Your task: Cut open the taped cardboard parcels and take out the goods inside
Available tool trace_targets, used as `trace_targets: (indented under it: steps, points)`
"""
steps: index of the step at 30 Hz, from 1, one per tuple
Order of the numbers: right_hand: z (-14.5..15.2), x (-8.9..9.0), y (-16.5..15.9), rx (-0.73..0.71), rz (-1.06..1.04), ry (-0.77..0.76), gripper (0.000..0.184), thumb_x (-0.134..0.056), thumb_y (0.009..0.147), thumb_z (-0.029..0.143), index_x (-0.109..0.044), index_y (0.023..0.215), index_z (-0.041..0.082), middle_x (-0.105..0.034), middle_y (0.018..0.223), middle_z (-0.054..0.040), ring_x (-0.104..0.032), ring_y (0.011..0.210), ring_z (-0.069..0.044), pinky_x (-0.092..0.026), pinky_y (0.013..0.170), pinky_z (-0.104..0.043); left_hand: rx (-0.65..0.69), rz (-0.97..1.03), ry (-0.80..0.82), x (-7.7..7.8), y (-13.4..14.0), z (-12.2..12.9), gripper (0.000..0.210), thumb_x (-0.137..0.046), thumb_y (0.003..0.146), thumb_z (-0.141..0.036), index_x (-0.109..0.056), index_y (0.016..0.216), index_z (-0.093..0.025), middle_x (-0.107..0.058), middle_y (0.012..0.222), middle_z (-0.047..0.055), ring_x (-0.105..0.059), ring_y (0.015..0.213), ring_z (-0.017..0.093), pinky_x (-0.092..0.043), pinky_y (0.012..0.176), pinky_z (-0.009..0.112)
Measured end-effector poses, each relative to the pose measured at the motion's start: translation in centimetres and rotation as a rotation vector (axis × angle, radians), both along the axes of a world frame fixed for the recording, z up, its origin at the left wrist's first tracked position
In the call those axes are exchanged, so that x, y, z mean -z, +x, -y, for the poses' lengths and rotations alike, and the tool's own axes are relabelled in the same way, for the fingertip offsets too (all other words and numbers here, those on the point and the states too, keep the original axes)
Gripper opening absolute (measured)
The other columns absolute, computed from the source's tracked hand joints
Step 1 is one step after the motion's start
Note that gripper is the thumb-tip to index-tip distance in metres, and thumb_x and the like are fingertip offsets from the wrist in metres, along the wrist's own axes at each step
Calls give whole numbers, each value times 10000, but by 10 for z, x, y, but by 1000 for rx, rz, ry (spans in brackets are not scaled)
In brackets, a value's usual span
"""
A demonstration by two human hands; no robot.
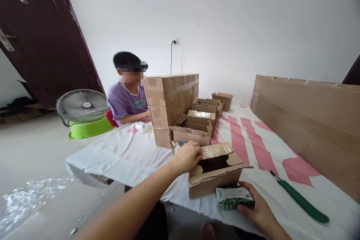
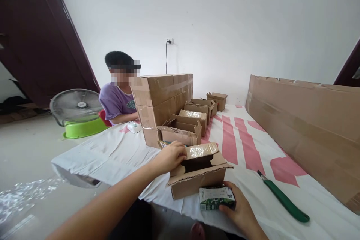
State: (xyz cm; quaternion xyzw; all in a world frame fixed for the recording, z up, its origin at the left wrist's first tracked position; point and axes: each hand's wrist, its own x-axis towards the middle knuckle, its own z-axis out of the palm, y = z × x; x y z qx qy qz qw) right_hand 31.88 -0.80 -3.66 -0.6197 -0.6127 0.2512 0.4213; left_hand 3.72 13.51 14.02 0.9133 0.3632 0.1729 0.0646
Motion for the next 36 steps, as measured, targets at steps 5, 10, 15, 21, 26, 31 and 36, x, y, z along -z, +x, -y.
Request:
trace_targets:
  steps: [5, 10, 15, 21, 26, 31, 36]
  points:
    - [0, 1, 0, 9, -31, 5, 710, -731, 654, 500, -545, 1267, 194, -625, 1249, -146, -589, 1134, -352, -465, 983, -494, -108, -12, -43, 1, 26, -13, 230, -685, 706, -148, -674, 929, -202, -685, 921, 46, -603, 949, 247, -499, 866, 355]
    - [0, 1, 0, 10, -15, 10, 734, -732, 647, 514, -544, 1271, 176, -606, 1281, -160, -559, 1176, -365, -447, 1005, -501, -194, 55, -70, 12, 29, -11, 223, -672, 728, -142, -677, 944, -197, -658, 972, 54, -587, 966, 241, -499, 874, 353]
    - [2, -4, -2, 23, -14, -12, 714, -727, 643, 505, -561, 1261, 188, -617, 1268, -148, -569, 1161, -364, -456, 995, -501, -209, 101, -71, 15, 28, -3, 166, -658, 747, -120, -673, 888, -206, -648, 982, 44, -570, 992, 229, -487, 902, 354]
    - [2, -2, -3, 31, -26, 0, 705, -737, 634, 498, -575, 1253, 200, -623, 1264, -139, -568, 1159, -372, -456, 994, -512, -225, 110, -66, 18, 29, -4, 268, -674, 746, -136, -657, 1009, -185, -621, 1043, 72, -550, 1033, 251, -472, 945, 393]
    - [1, 2, -1, 10, 0, 8, 710, -720, 668, 510, -549, 1281, 193, -605, 1289, -138, -555, 1180, -360, -451, 1004, -498, -216, 141, -54, 19, 28, -3, 194, -667, 739, -111, -672, 902, -215, -618, 988, 44, -564, 1006, 239, -493, 914, 388]
    - [2, -4, -3, 22, 16, -2, 714, -717, 666, 521, -562, 1270, 174, -612, 1275, -152, -564, 1167, -364, -458, 993, -494, -236, 137, -52, 19, 28, -4, 224, -679, 735, -125, -662, 945, -202, -615, 1011, 58, -563, 1021, 244, -486, 928, 397]
    - [3, -4, -4, 22, 6, -9, 716, -726, 655, 517, -564, 1275, 198, -614, 1279, -137, -561, 1174, -363, -453, 999, -491, -236, 125, -59, 17, 29, -3, 220, -675, 741, -123, -670, 945, -205, -608, 1007, 57, -559, 1030, 247, -488, 932, 398]
